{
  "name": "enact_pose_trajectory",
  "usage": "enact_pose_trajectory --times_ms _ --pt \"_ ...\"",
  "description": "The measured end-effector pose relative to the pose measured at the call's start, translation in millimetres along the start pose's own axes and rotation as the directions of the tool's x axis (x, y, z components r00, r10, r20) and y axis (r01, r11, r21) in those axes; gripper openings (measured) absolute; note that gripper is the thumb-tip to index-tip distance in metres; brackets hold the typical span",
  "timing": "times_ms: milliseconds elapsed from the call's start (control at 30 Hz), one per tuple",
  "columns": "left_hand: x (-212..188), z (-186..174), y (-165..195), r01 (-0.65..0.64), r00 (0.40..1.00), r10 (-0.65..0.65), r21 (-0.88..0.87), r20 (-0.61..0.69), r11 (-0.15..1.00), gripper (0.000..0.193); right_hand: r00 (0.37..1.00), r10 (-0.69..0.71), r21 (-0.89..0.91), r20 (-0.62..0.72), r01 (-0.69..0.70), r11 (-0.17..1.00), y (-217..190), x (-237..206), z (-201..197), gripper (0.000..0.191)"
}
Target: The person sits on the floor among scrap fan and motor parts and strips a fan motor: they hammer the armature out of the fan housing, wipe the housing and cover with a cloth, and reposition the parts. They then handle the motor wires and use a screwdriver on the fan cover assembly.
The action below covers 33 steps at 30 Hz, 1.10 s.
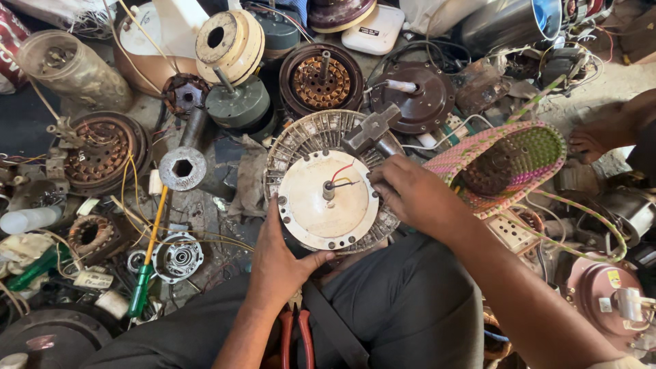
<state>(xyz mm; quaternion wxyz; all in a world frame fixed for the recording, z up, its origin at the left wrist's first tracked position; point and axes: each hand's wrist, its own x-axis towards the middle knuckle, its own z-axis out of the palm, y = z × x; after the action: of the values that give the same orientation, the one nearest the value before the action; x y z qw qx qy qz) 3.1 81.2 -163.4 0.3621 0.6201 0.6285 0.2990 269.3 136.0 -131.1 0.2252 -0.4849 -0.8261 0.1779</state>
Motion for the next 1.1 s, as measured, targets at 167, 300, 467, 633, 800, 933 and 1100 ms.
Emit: enact_pose_trajectory --times_ms 167,300,467,633,800,933,1100 --pt "-2 2 -3 -0.073 0.996 0.070 -0.048 -0.063 0.996 0.125 1.000 0.006 0.042 -0.022 -0.006 0.999 1 0 1 0.020" --pt "-3 1 -1 0.008 0.999 -0.010 -0.054 -0.038 0.998 0.123 1.000 -0.003 0.026 -0.006 0.003 1.000 2 2 1 0.019" --pt "-3 -1 1 -0.057 0.998 0.055 -0.052 -0.039 0.997 0.121 0.999 -0.004 0.088 -0.048 0.009 0.996 0 2 -1 0.018" --pt "-1 1 -3 -0.150 0.987 0.147 -0.046 -0.063 0.988 0.125 0.995 -0.068 0.070 -0.078 0.074 0.995 -1 2 -1 0.018" --pt "-3 5 -11 -0.141 0.988 0.138 -0.044 -0.065 0.989 0.123 0.996 -0.052 0.090 -0.075 0.058 0.994 1 2 -1 0.017" --pt "-3 9 -18 -0.068 0.997 0.067 -0.023 -0.039 0.997 0.123 0.998 -0.024 0.111 -0.065 0.031 0.993 2 4 0 0.018" --pt "-3 9 -23 -0.169 0.984 0.168 -0.001 -0.061 0.986 0.123 0.997 -0.061 0.098 -0.049 0.066 0.993 4 7 -2 0.017"
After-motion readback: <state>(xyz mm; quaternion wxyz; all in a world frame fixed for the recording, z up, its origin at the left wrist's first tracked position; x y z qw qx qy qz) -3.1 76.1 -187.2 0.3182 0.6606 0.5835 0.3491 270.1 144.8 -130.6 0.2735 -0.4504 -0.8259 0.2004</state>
